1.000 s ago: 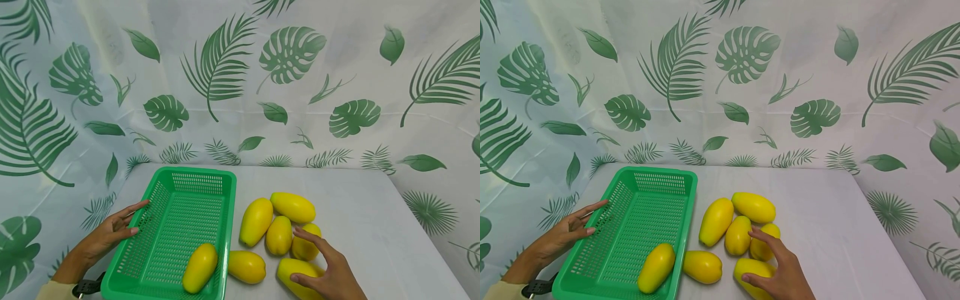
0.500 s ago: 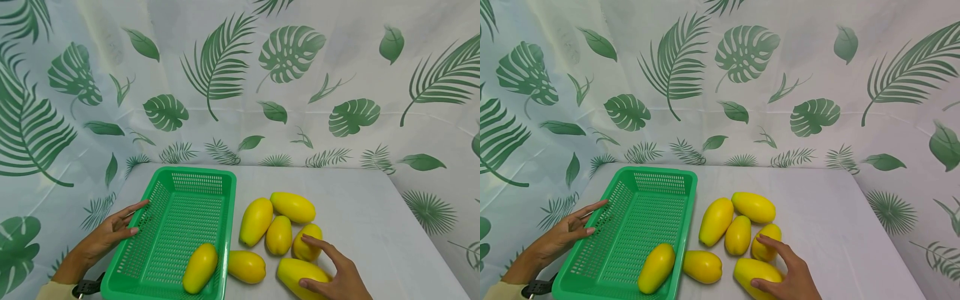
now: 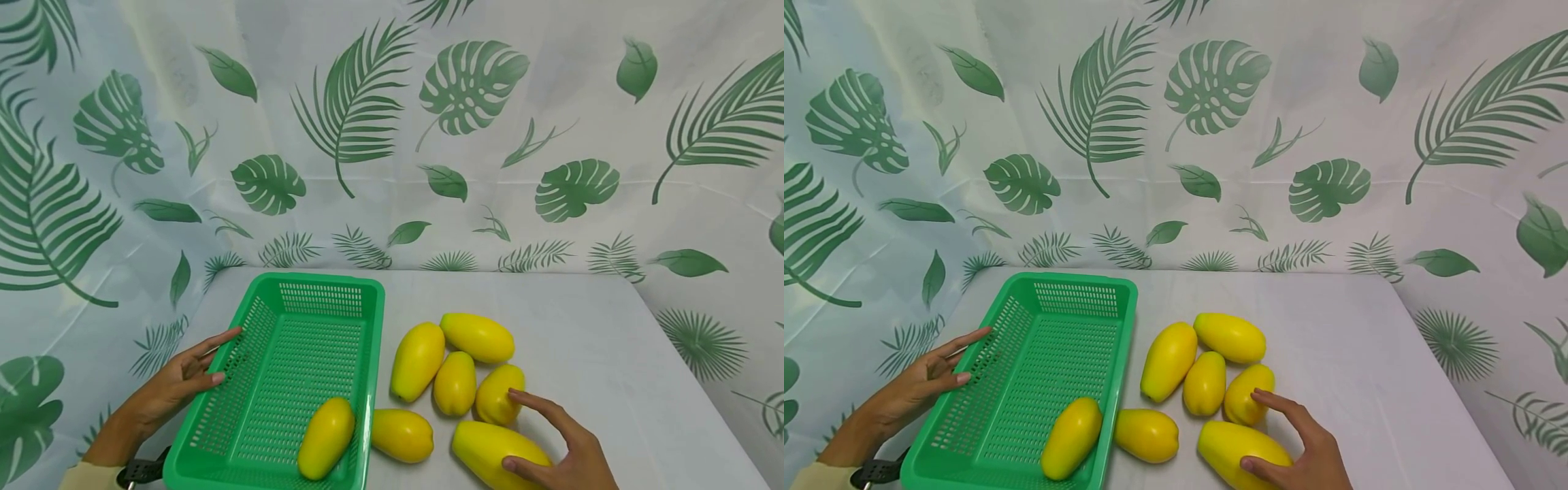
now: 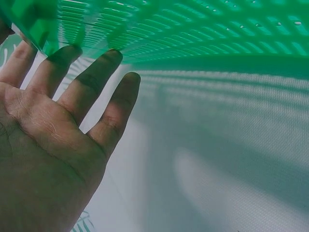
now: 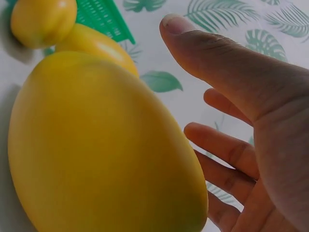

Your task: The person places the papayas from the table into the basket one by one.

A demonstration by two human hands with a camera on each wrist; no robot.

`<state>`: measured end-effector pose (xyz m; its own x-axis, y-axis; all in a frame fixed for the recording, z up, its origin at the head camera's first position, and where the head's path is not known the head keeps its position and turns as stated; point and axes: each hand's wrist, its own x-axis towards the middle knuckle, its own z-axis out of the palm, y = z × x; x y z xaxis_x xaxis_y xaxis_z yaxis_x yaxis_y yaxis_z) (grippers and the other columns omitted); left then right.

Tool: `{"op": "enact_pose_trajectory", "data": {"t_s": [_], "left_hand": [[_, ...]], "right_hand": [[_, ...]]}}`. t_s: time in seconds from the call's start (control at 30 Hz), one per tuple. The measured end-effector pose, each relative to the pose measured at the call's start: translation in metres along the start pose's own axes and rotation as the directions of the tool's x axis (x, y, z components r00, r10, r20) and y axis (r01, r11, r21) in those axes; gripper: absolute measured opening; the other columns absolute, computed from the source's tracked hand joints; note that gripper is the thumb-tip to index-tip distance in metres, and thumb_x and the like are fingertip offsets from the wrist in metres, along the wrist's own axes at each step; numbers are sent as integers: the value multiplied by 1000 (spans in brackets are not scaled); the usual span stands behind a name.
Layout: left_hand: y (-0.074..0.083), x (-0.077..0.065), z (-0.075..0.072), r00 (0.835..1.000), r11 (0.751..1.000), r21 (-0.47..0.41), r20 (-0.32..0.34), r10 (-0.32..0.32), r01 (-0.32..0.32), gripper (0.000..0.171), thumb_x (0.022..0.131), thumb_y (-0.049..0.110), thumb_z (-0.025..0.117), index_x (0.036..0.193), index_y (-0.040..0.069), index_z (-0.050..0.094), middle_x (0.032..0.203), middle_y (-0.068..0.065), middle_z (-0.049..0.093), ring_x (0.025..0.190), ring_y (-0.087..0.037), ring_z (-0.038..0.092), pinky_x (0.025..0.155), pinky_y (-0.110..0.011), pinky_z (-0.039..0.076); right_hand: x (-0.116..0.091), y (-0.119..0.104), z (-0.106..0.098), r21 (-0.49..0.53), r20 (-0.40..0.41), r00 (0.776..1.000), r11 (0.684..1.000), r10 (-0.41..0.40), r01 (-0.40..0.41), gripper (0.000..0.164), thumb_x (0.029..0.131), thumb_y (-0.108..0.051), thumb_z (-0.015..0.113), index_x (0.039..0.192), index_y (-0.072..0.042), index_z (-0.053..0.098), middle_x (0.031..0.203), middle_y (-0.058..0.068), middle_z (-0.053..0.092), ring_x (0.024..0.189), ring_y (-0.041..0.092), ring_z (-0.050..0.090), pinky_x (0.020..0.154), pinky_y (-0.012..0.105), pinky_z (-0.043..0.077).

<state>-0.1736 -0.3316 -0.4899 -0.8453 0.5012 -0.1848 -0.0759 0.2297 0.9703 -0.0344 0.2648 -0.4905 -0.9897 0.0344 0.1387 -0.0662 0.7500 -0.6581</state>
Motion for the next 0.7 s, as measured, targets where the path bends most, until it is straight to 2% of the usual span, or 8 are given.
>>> {"op": "enact_pose_trajectory", "data": {"t_s": [0.1, 0.17, 0.33, 0.47, 0.6, 0.7], "left_hand": [[0, 0, 0, 1000, 1000, -2, 5, 5, -5, 70, 112, 8, 47, 173, 25, 17, 180, 12, 3, 156, -57, -24, 116, -90, 3], [0, 0, 0, 1000, 1000, -7, 9, 7, -7, 70, 112, 7, 47, 173, 25, 17, 181, 10, 1, 156, -57, -25, 115, -90, 2], [1, 0, 0, 1000, 1000, -9, 9, -1, 1, 70, 112, 8, 47, 173, 25, 16, 181, 10, -1, 156, -58, -25, 114, -91, 1], [1, 0, 1, 1000, 1000, -23, 8, -9, 9, 71, 113, 8, 48, 173, 26, 16, 180, 12, -1, 156, -58, -26, 112, -92, -2], [1, 0, 1, 1000, 999, -36, 7, -11, 12, 71, 112, 7, 48, 173, 25, 16, 180, 13, 0, 155, -57, -28, 111, -92, -4], [1, 0, 1, 1000, 999, -37, 7, -10, 10, 71, 112, 7, 48, 173, 25, 16, 180, 13, 0, 155, -57, -28, 111, -92, -5]], "right_hand": [[-2, 4, 1, 7, -7, 1000, 1000, -5, 5, 80, 71, -47, 98, 143, -40, 63, 137, -18, 68, 123, -23, 47, 100, 2, 41], [-2, 7, 1, 19, 2, 1000, 1000, -10, 10, 77, 72, -46, 98, 141, -41, 64, 136, -18, 69, 123, -22, 48, 99, -2, 35], [-3, 13, 3, 50, 17, 1000, 999, -14, 13, 70, 75, -40, 98, 137, -38, 66, 132, -18, 70, 123, -19, 51, 100, -1, 36], [-4, 15, 3, 60, 36, 999, 998, 15, -17, 67, 76, -40, 97, 135, -38, 67, 131, -19, 70, 122, -18, 53, 101, 3, 41], [-4, 17, 5, 79, 114, 990, 993, 83, -93, 65, 78, -43, 95, 136, -39, 66, 132, -22, 70, 123, -15, 56, 103, 12, 48], [-3, 19, 7, 103, 197, 970, 981, 139, -162, 65, 79, -43, 95, 136, -42, 65, 134, -23, 69, 124, -14, 56, 104, 17, 49]]}}
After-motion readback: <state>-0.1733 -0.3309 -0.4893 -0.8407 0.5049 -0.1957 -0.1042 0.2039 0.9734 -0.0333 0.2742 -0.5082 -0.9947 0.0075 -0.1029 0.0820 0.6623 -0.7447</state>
